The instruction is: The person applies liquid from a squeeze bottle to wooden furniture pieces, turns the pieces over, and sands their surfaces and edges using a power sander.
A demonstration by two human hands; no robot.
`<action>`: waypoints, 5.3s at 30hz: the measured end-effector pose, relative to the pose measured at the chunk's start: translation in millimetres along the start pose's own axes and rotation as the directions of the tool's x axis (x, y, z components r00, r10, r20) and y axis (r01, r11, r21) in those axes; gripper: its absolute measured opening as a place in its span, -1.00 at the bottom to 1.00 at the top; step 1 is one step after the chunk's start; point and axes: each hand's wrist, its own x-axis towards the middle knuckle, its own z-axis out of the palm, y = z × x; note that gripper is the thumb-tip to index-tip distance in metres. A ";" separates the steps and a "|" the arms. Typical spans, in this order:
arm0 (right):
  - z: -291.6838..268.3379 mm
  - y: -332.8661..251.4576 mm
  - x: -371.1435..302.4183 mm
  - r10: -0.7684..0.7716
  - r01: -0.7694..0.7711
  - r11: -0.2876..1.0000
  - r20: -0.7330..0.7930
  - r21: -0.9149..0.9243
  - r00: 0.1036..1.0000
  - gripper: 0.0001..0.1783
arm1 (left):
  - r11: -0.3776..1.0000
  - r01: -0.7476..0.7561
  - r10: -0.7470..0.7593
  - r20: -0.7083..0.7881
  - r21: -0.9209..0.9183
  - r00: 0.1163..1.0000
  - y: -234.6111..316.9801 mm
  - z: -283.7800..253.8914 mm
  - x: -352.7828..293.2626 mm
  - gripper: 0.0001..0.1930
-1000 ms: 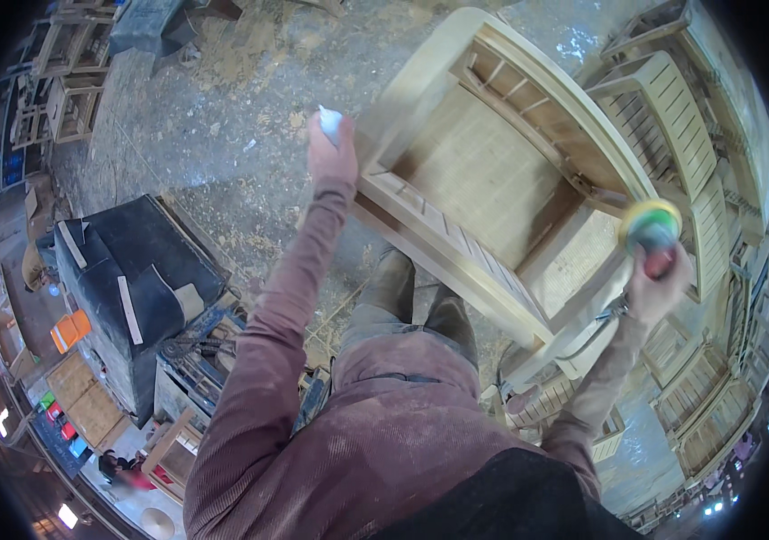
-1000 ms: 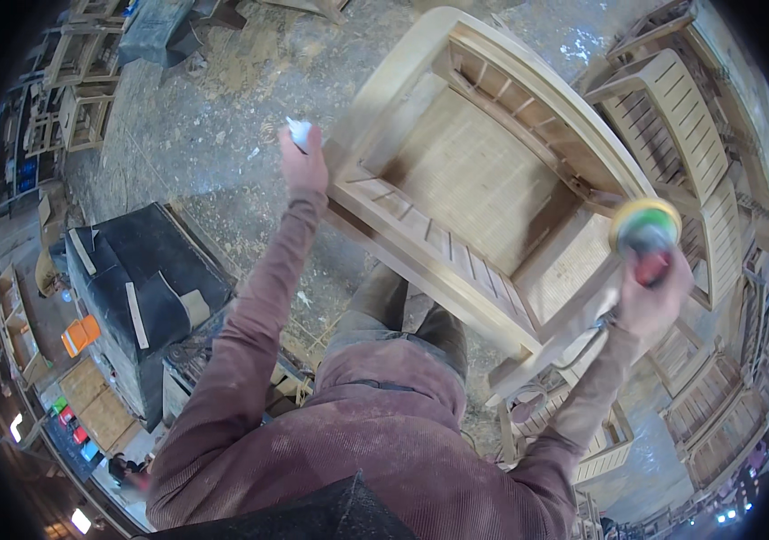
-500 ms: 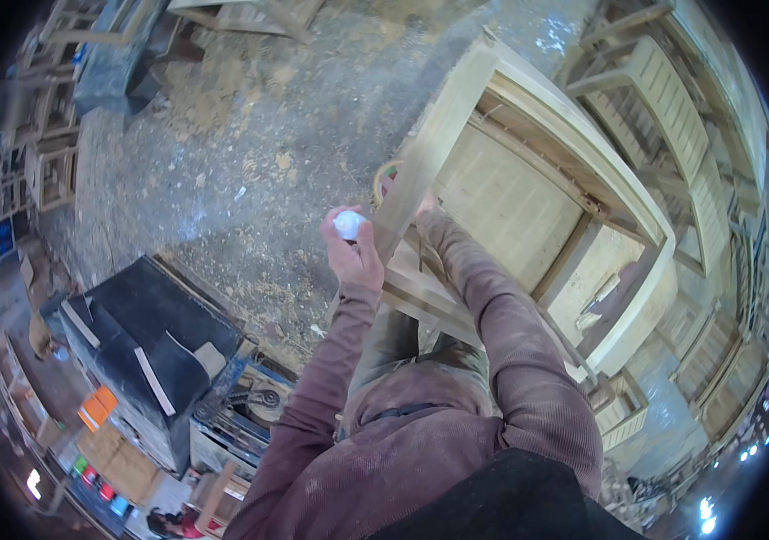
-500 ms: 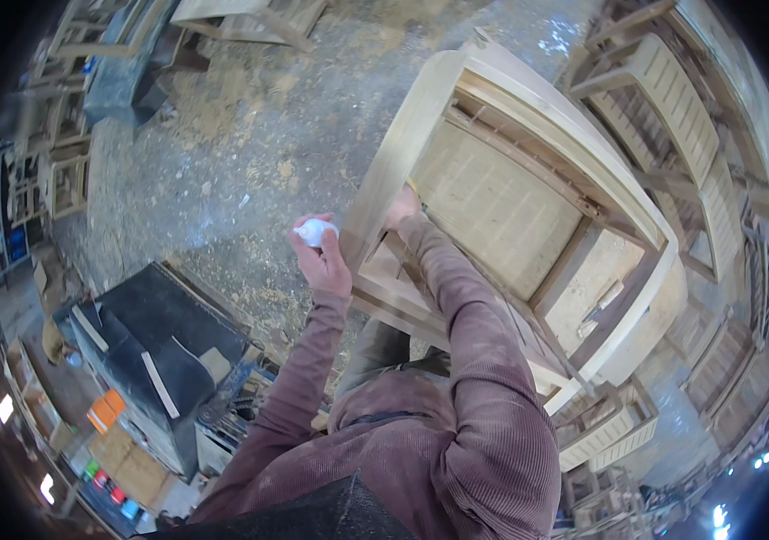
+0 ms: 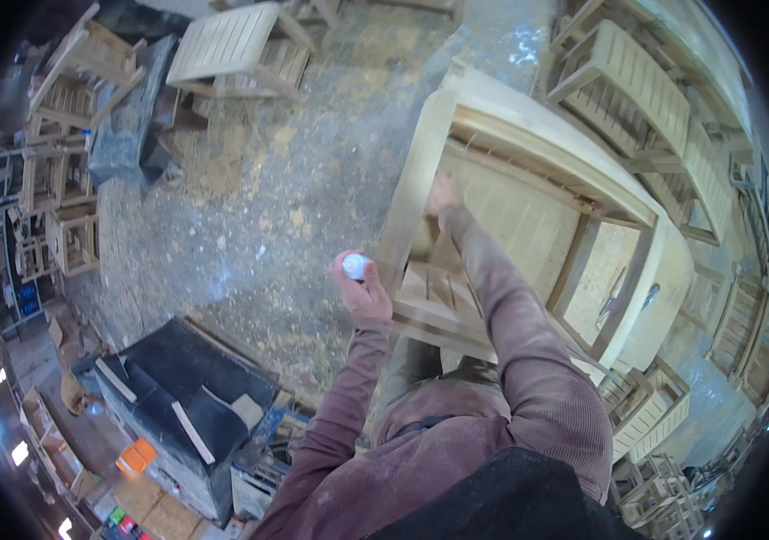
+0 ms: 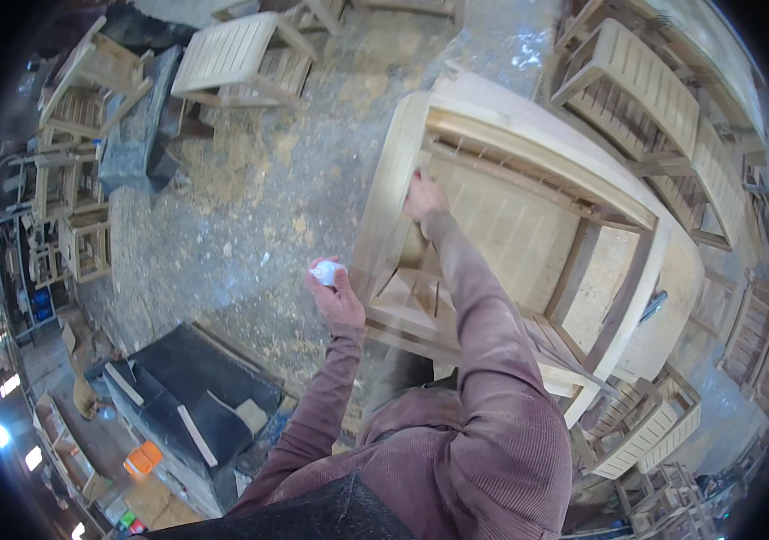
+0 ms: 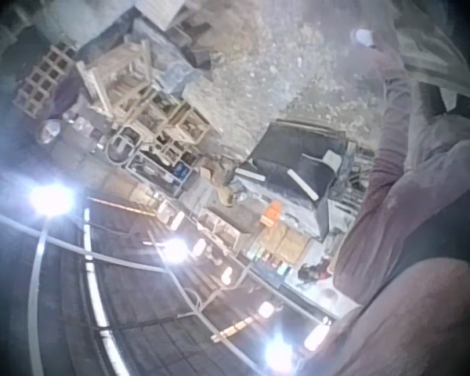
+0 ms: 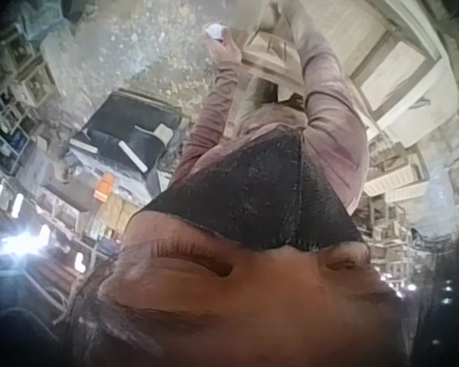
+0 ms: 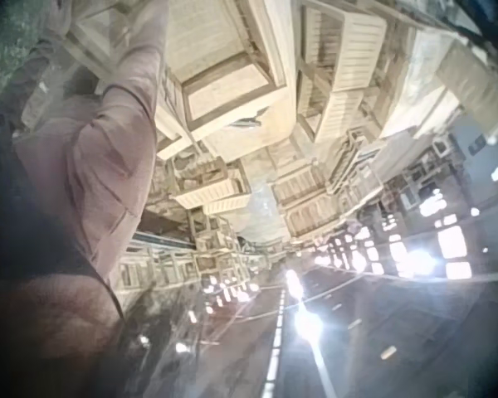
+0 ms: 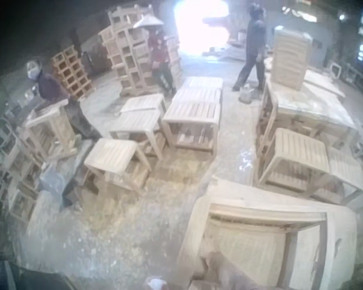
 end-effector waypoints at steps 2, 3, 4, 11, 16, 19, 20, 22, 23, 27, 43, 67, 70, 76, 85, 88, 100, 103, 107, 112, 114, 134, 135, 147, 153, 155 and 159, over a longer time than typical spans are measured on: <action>-51.0 -3.1 -47.0 0.207 -0.209 0.957 0.035 0.199 0.978 -0.56 | 0.999 -0.016 0.016 0.003 -0.032 1.000 -0.8 -2.7 -2.3 -0.53; -78.6 3.1 -71.3 0.288 -0.297 0.938 0.076 0.178 0.955 -0.53 | 0.993 -0.105 0.103 0.055 0.050 0.993 -0.5 -2.7 -5.8 -0.54; -105.0 8.4 -95.1 0.366 -0.381 0.911 0.118 0.160 0.923 -0.50 | 0.971 -0.200 0.186 0.109 0.130 0.976 5.0 2.1 -6.8 -0.55; -264.6 16.7 -269.7 0.116 -0.088 0.980 -0.152 0.179 0.982 -0.42 | 0.854 -0.513 0.500 0.406 -0.087 0.765 106.8 74.4 -30.7 -0.58; -316.2 13.2 -350.2 0.070 -0.018 0.985 -0.295 0.174 0.953 -0.32 | 0.837 -0.371 0.529 0.767 -0.401 0.364 181.1 136.5 -85.0 -0.61; -313.5 26.0 -383.0 0.119 -0.043 0.979 -0.386 0.199 0.915 -0.24 | 0.890 -0.155 0.450 0.882 -0.429 0.144 198.9 153.0 -124.1 -0.57; -312.9 29.9 -392.5 0.148 -0.051 0.972 -0.423 0.231 0.894 -0.23 | 0.879 -0.146 0.469 0.880 -0.455 0.079 204.6 158.0 -134.4 -0.54; -311.6 38.8 -413.0 0.204 -0.050 0.945 -0.461 0.323 0.864 -0.21 | 0.855 -0.135 0.501 0.865 -0.500 -0.032 217.6 168.9 -150.2 -0.54; -312.8 41.9 -424.6 0.211 -0.058 0.946 -0.470 0.320 0.857 -0.21 | 0.839 -0.119 0.517 0.846 -0.531 -0.130 223.4 175.1 -157.3 -0.54; -313.7 61.1 -464.8 0.226 -0.065 0.961 -0.626 0.270 0.747 -0.18 | 0.921 0.347 0.168 0.984 -0.178 0.061 196.5 238.4 -158.9 -0.58; -300.2 98.6 -678.6 0.677 -0.676 0.574 -0.732 0.463 0.074 -0.07 | 0.518 0.760 -0.370 0.698 -0.392 0.613 130.2 289.3 -55.1 -0.37; -346.2 175.4 -731.1 0.484 -0.566 0.745 -0.870 0.354 0.094 -0.08 | 0.499 0.548 0.012 0.637 -0.672 0.770 339.0 134.5 -189.2 -0.46; -324.2 161.4 -758.8 0.490 -0.636 0.682 -0.871 0.362 0.029 -0.08 | 0.461 0.557 0.045 0.645 -0.691 0.763 364.0 161.3 -184.6 -0.43; -284.2 138.1 -786.4 0.634 -0.720 0.501 -0.770 0.480 -0.071 -0.06 | 0.409 0.592 0.043 0.662 -0.695 0.748 354.2 193.5 -169.5 -0.50; -322.4 163.9 -725.4 0.638 -0.769 0.517 -0.768 0.376 0.053 -0.07 | 0.244 0.817 -0.287 0.766 -0.523 0.576 201.0 133.9 -211.6 -0.61; -336.8 175.8 -692.5 0.540 -0.694 0.659 -0.825 0.289 0.169 -0.08 | 0.212 0.897 -0.214 0.877 -0.388 0.430 182.0 113.7 -219.9 -0.64; -394.4 71.5 -550.7 0.069 0.023 0.992 -0.702 0.121 0.708 -0.31 | 0.700 -0.438 0.609 0.792 -0.565 -0.048 335.1 87.4 -255.0 -0.37; -384.2 45.8 -530.5 0.043 0.135 0.969 -0.685 0.205 0.727 -0.36 | 0.776 -0.181 0.602 0.795 -0.605 -0.077 332.8 94.6 -266.9 -0.39; -383.7 31.8 -527.2 0.001 0.165 0.962 -0.607 0.218 0.794 -0.45 | 0.929 0.340 0.183 0.980 -0.148 -0.074 324.3 92.5 -257.8 -0.61; -393.2 51.4 -560.1 0.243 0.017 0.927 -0.635 0.374 0.734 -0.36 | 0.883 -0.101 0.460 0.888 -0.458 0.003 293.8 131.7 -233.8 -0.60; -389.0 65.8 -576.5 0.336 -0.098 0.927 -0.687 0.361 0.645 -0.36 | 0.855 -0.290 0.435 0.899 -0.429 -0.049 309.3 148.6 -238.6 -0.58; -301.8 152.2 -683.5 0.725 -0.576 0.565 -0.689 0.591 0.003 -0.35 | -0.311 -0.557 0.318 0.468 -0.770 -0.824 361.4 305.6 -300.5 -0.56; -303.0 154.6 -682.3 0.720 -0.572 0.574 -0.694 0.586 0.012 -0.35 | -0.357 -0.546 0.329 0.445 -0.758 -0.833 361.8 304.0 -300.0 -0.57; -313.6 155.5 -657.2 0.675 -0.503 0.664 -0.733 0.552 0.086 -0.35 | -0.351 -0.597 0.393 0.465 -0.722 -0.793 354.4 287.7 -290.3 -0.57; -310.3 144.6 -653.9 0.671 -0.491 0.682 -0.730 0.542 0.126 -0.36 | -0.212 -0.607 0.429 0.485 -0.766 -0.762 350.0 283.7 -276.3 -0.56; -316.7 144.7 -650.0 0.649 -0.463 0.712 -0.747 0.528 0.145 -0.37 | -0.041 -0.627 0.505 0.525 -0.778 -0.685 342.4 279.2 -271.4 -0.55; -358.6 142.8 -628.3 0.613 -0.353 0.777 -0.753 0.521 0.238 -0.39 | 0.556 -0.485 0.634 0.722 -0.675 -0.278 329.3 279.5 -254.2 -0.62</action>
